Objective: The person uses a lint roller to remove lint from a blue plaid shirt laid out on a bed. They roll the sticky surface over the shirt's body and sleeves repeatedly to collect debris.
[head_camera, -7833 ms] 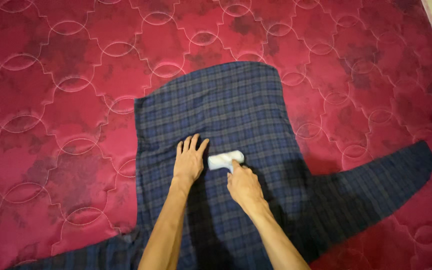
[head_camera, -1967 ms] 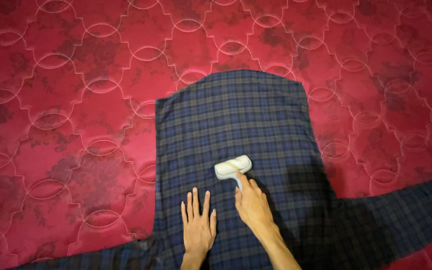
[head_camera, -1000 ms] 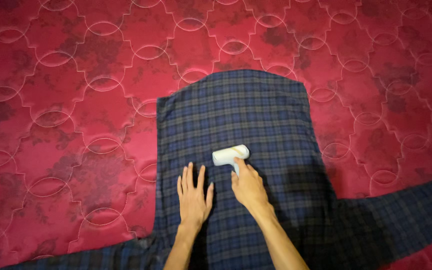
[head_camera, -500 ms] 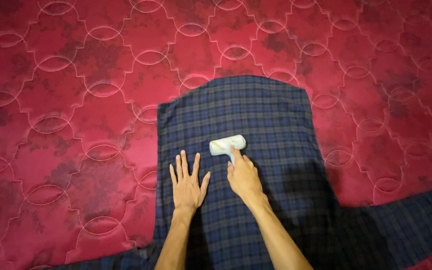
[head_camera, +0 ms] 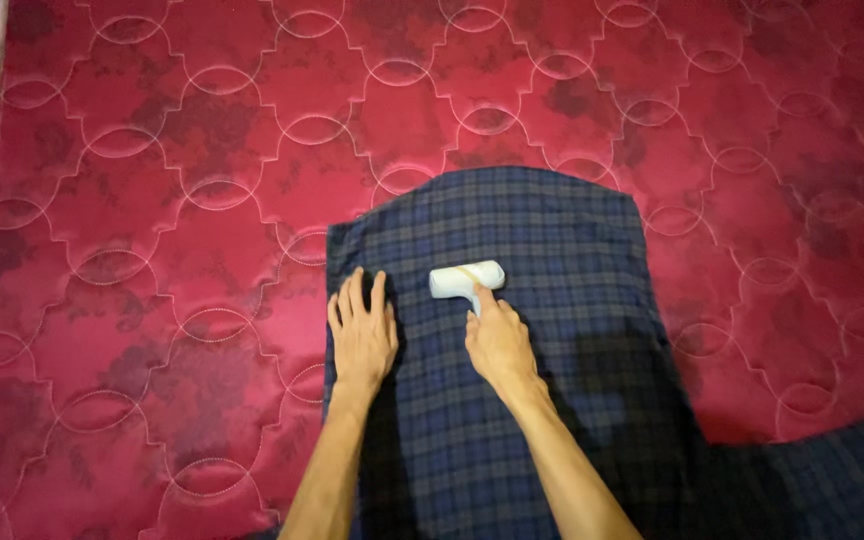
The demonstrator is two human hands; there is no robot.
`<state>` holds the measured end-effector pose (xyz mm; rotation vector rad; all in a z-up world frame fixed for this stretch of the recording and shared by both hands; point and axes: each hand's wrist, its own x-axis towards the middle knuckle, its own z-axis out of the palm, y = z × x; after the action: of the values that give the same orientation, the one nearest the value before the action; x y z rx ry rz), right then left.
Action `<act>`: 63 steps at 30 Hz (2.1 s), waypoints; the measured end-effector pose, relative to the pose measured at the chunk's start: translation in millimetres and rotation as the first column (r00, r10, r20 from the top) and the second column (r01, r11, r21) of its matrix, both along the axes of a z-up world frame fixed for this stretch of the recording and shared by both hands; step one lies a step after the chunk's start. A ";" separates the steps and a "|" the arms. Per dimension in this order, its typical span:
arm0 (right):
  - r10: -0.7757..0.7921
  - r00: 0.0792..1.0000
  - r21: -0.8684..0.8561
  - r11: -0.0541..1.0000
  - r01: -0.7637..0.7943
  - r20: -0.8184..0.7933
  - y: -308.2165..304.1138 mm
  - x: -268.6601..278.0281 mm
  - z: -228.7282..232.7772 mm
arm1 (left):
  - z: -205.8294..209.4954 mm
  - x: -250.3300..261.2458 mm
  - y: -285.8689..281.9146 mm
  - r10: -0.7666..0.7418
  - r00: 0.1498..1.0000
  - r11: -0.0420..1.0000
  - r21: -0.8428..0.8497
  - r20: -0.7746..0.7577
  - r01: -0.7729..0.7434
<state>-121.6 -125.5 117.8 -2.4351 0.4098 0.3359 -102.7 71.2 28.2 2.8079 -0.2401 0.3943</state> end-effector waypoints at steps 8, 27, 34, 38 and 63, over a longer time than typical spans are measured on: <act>0.045 0.981 -0.043 0.998 -0.054 -0.190 -8.2 26.6 12.2 | -8.0 102.4 8.6 -0.040 0.997 0.999 0.019 0.061 0.038; 0.037 0.997 -0.002 0.999 -0.037 0.071 -4.6 75.4 -11.8 | -13.1 175.1 7.3 -0.041 0.995 0.998 -0.059 -0.093 0.036; 0.078 0.995 -0.041 0.996 -0.075 0.065 -8.0 102.0 -15.1 | -5.9 164.1 6.0 -0.037 0.996 0.982 0.189 0.081 0.021; 0.079 0.993 -0.040 0.996 -0.075 0.093 -5.0 117.0 -13.8 | 6.6 137.1 -3.9 -0.022 0.990 0.986 0.164 0.138 -0.001; 0.086 0.996 -0.116 0.989 -0.086 -0.004 0.5 175.7 -22.9 | -15.7 -56.1 3.2 0.145 0.975 0.989 -0.004 -0.166 -0.148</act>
<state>54.1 -124.9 95.0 -2.5719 0.3324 0.3572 -158.8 74.4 12.4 2.8313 0.0067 0.1926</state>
